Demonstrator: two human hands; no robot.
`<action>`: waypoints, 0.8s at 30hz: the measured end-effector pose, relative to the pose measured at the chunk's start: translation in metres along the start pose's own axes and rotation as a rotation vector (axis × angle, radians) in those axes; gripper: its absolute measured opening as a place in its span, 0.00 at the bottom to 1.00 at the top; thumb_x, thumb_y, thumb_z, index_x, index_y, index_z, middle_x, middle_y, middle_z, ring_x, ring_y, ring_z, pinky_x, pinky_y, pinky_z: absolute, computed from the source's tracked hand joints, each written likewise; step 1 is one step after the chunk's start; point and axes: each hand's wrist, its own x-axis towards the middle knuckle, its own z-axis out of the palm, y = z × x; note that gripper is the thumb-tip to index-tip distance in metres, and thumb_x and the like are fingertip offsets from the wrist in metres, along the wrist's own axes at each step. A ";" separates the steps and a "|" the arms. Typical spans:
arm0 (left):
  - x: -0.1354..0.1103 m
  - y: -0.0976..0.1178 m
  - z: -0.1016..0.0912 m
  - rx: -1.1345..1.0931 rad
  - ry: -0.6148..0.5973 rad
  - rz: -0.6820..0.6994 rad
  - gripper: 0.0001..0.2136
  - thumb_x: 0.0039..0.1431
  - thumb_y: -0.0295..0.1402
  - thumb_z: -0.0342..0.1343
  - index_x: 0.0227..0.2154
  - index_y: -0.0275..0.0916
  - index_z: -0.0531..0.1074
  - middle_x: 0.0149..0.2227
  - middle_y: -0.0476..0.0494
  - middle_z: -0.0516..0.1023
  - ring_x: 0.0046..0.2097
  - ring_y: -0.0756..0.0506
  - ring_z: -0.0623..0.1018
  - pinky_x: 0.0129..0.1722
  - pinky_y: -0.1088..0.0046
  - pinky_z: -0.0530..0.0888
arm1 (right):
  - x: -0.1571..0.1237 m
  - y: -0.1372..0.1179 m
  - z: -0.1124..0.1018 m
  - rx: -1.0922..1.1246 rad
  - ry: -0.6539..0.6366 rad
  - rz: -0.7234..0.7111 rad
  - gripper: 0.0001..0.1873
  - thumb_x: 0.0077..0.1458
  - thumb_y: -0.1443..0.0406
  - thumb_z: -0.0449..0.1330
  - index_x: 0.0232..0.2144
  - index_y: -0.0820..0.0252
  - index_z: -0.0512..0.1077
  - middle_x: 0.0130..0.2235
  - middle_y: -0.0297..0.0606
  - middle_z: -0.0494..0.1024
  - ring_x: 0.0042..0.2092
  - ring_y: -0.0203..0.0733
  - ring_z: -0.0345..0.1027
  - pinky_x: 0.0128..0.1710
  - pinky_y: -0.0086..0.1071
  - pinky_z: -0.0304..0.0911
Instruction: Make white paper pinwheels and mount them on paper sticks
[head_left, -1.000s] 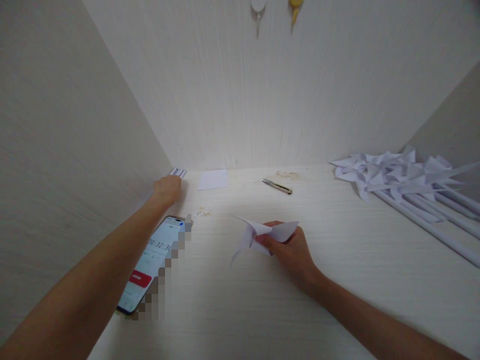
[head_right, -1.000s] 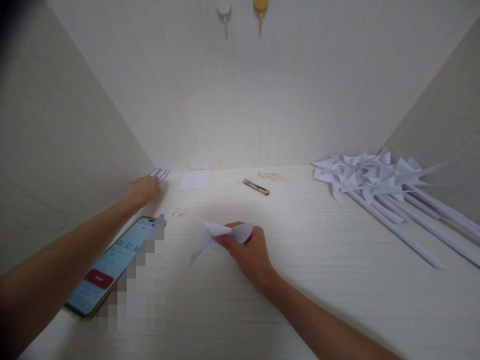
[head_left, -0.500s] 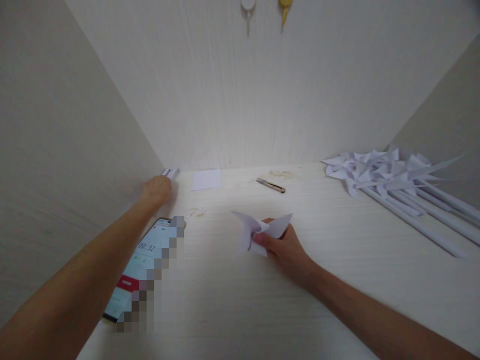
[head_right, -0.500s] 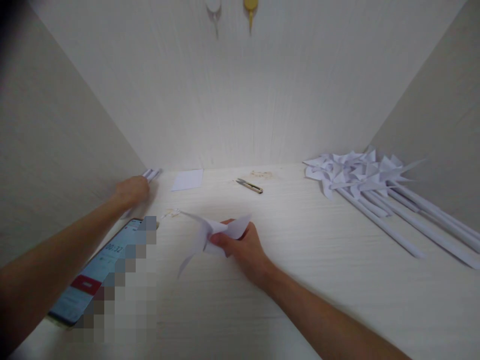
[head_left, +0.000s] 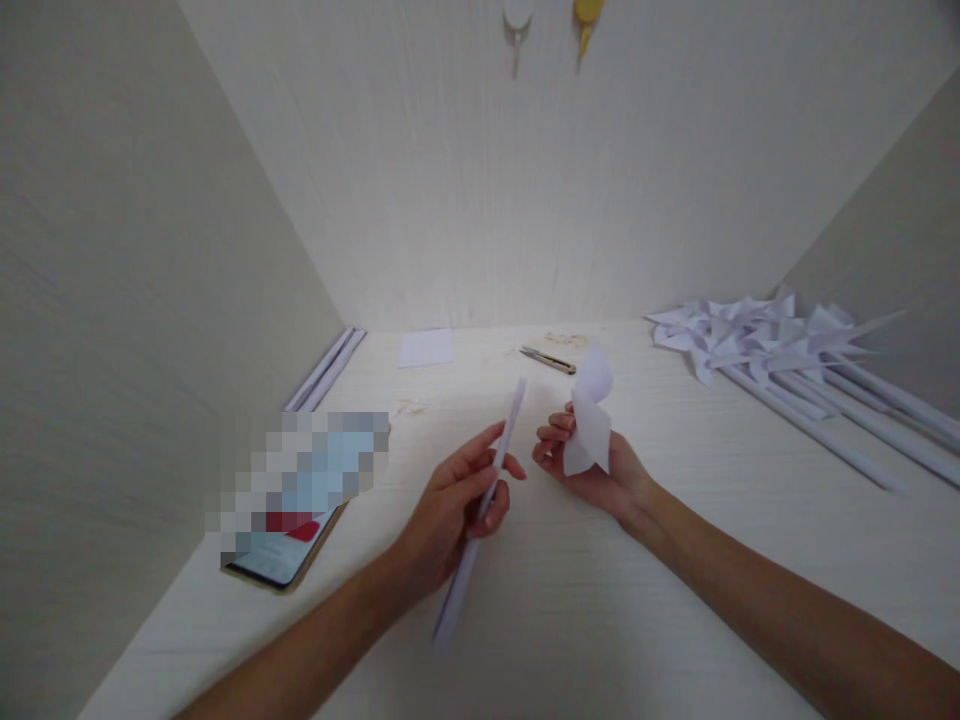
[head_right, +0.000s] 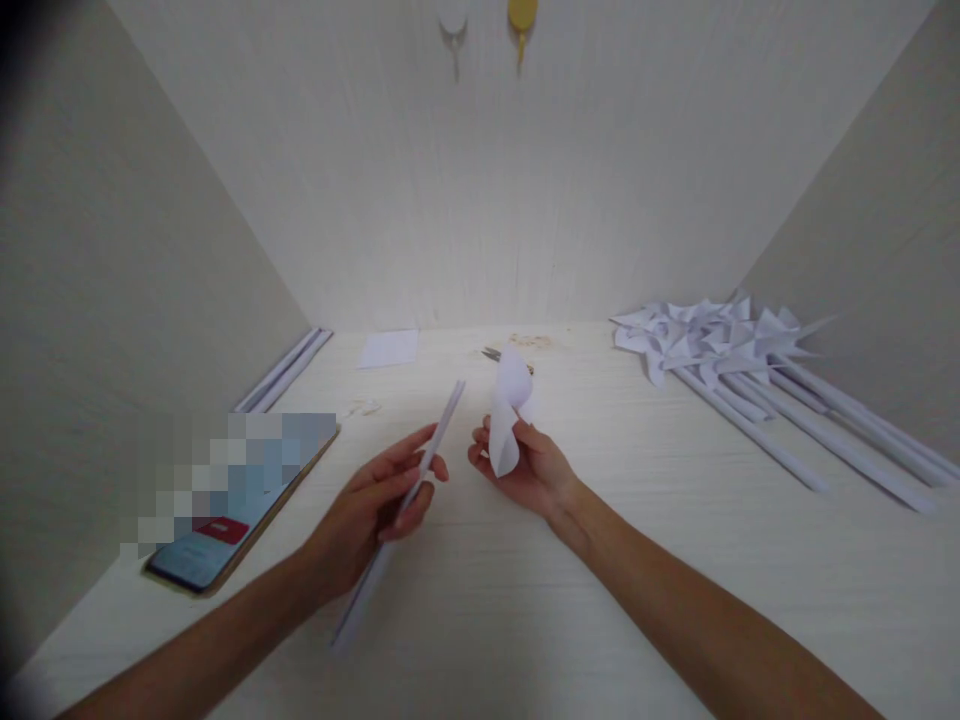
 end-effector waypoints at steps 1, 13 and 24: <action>-0.003 -0.008 0.000 -0.051 -0.008 -0.041 0.22 0.47 0.31 0.57 0.48 0.41 0.65 0.27 0.50 0.69 0.16 0.60 0.56 0.13 0.82 0.47 | 0.001 0.000 0.000 -0.002 0.024 -0.002 0.05 0.43 0.69 0.59 0.19 0.57 0.67 0.21 0.27 0.67 0.25 0.31 0.61 0.28 0.27 0.60; -0.005 -0.017 -0.005 -0.180 -0.060 -0.192 0.20 0.50 0.31 0.55 0.48 0.40 0.65 0.21 0.53 0.67 0.15 0.60 0.51 0.11 0.83 0.44 | 0.010 0.001 -0.011 -0.233 0.040 0.058 0.08 0.45 0.63 0.62 0.21 0.59 0.67 0.21 0.28 0.68 0.25 0.30 0.63 0.30 0.27 0.64; -0.007 -0.016 -0.003 -0.179 -0.102 -0.195 0.18 0.52 0.31 0.52 0.49 0.41 0.65 0.21 0.53 0.67 0.14 0.60 0.52 0.11 0.83 0.43 | 0.011 0.002 -0.008 -0.184 0.124 0.079 0.06 0.44 0.64 0.63 0.23 0.60 0.69 0.23 0.28 0.71 0.25 0.29 0.64 0.29 0.24 0.63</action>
